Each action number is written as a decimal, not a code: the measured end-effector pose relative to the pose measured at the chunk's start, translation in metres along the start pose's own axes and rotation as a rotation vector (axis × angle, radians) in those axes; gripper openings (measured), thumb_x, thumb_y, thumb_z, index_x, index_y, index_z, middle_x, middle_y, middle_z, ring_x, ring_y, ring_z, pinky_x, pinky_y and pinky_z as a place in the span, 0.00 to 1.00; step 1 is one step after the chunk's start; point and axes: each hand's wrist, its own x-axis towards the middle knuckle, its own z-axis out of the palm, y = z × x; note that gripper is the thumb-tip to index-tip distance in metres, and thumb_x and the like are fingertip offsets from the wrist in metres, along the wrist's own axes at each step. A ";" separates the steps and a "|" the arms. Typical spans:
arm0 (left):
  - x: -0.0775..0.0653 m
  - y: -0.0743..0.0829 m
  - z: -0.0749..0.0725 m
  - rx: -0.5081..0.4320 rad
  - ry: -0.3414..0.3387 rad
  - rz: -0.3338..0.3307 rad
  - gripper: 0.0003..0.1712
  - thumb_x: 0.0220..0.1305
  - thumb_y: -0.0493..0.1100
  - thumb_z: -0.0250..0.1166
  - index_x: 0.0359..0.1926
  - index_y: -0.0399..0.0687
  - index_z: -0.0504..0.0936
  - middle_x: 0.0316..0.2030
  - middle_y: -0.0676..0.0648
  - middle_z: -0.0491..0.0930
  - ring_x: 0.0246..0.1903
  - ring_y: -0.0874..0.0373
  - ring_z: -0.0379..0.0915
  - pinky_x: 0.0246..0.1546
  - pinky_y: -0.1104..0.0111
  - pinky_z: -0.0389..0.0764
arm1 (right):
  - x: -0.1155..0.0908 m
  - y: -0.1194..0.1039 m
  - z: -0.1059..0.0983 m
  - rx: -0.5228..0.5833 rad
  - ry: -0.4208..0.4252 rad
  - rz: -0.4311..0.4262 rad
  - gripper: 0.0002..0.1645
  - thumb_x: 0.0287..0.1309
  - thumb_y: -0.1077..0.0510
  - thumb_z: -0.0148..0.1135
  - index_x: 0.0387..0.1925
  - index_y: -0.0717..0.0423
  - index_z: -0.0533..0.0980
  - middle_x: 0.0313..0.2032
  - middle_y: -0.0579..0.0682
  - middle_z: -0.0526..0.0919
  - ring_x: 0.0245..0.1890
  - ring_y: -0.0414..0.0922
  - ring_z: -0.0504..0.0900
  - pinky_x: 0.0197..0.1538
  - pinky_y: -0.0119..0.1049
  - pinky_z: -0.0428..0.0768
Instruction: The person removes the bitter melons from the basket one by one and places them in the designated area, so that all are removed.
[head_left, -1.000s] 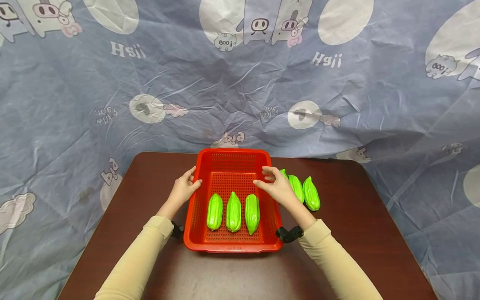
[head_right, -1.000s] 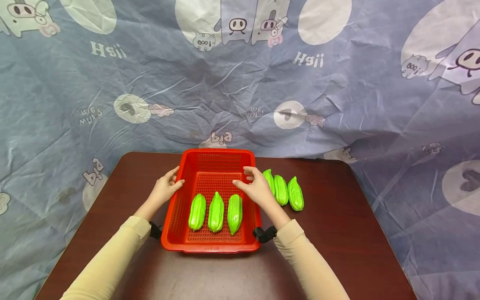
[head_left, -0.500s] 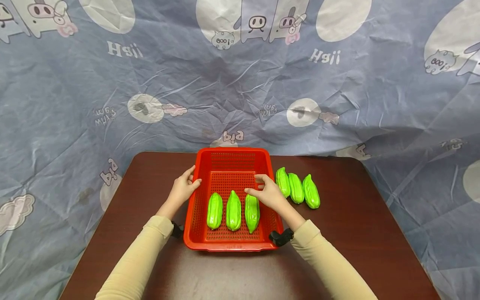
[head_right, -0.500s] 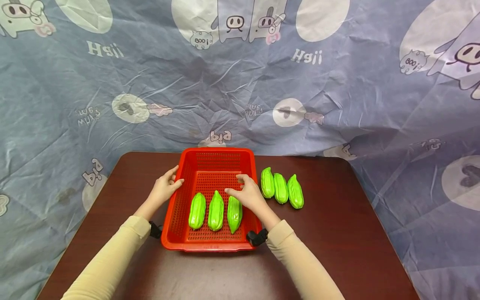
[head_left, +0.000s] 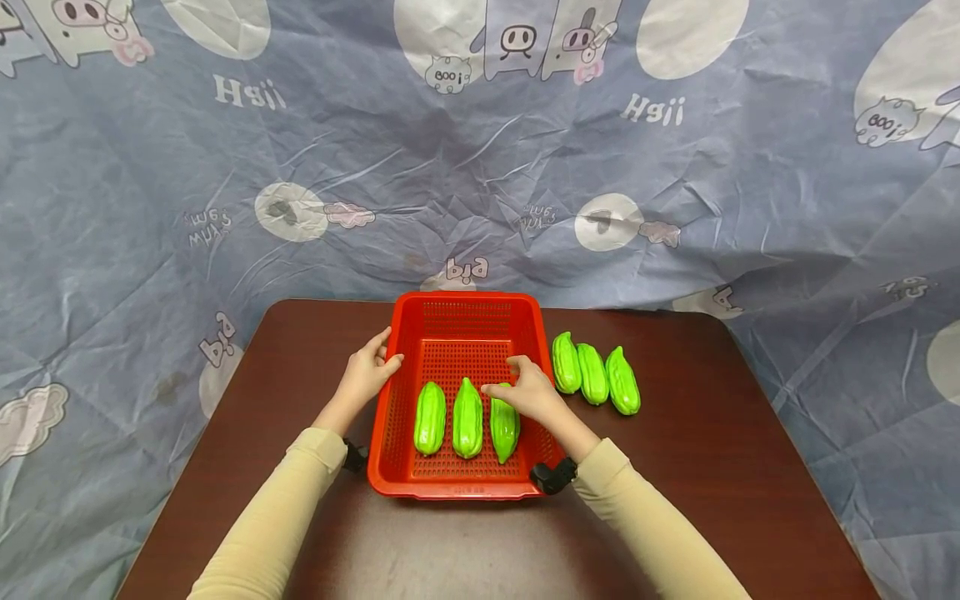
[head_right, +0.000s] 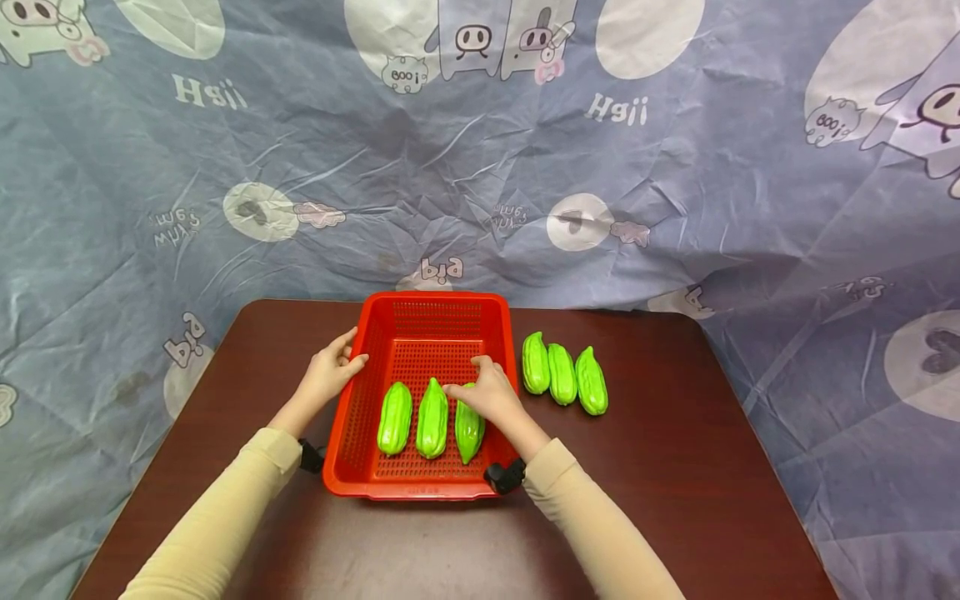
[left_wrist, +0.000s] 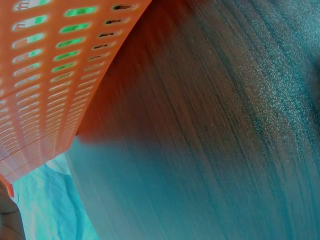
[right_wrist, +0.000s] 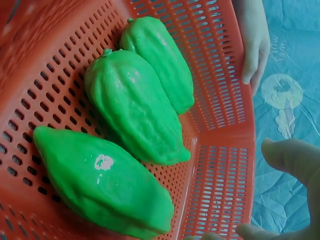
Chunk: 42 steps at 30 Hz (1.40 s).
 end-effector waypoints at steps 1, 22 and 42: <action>0.000 0.000 0.000 0.000 0.000 0.000 0.39 0.67 0.44 0.63 0.74 0.40 0.60 0.39 0.41 0.77 0.30 0.55 0.72 0.31 0.67 0.73 | 0.000 -0.001 0.001 -0.011 0.002 0.008 0.47 0.55 0.44 0.69 0.68 0.65 0.63 0.61 0.67 0.72 0.59 0.61 0.75 0.56 0.54 0.76; 0.003 0.003 -0.001 -0.004 0.008 0.009 0.38 0.67 0.44 0.64 0.74 0.41 0.61 0.37 0.43 0.77 0.29 0.56 0.71 0.31 0.68 0.73 | 0.017 -0.010 0.012 -0.200 -0.060 0.205 0.55 0.55 0.44 0.69 0.68 0.76 0.56 0.63 0.74 0.67 0.64 0.65 0.69 0.64 0.54 0.71; 0.001 0.000 0.002 -0.007 -0.008 -0.011 0.39 0.67 0.45 0.64 0.75 0.43 0.60 0.38 0.43 0.77 0.29 0.55 0.69 0.31 0.67 0.72 | 0.017 -0.006 0.032 -0.286 -0.141 0.276 0.50 0.50 0.50 0.72 0.64 0.75 0.58 0.55 0.72 0.72 0.54 0.62 0.77 0.56 0.50 0.77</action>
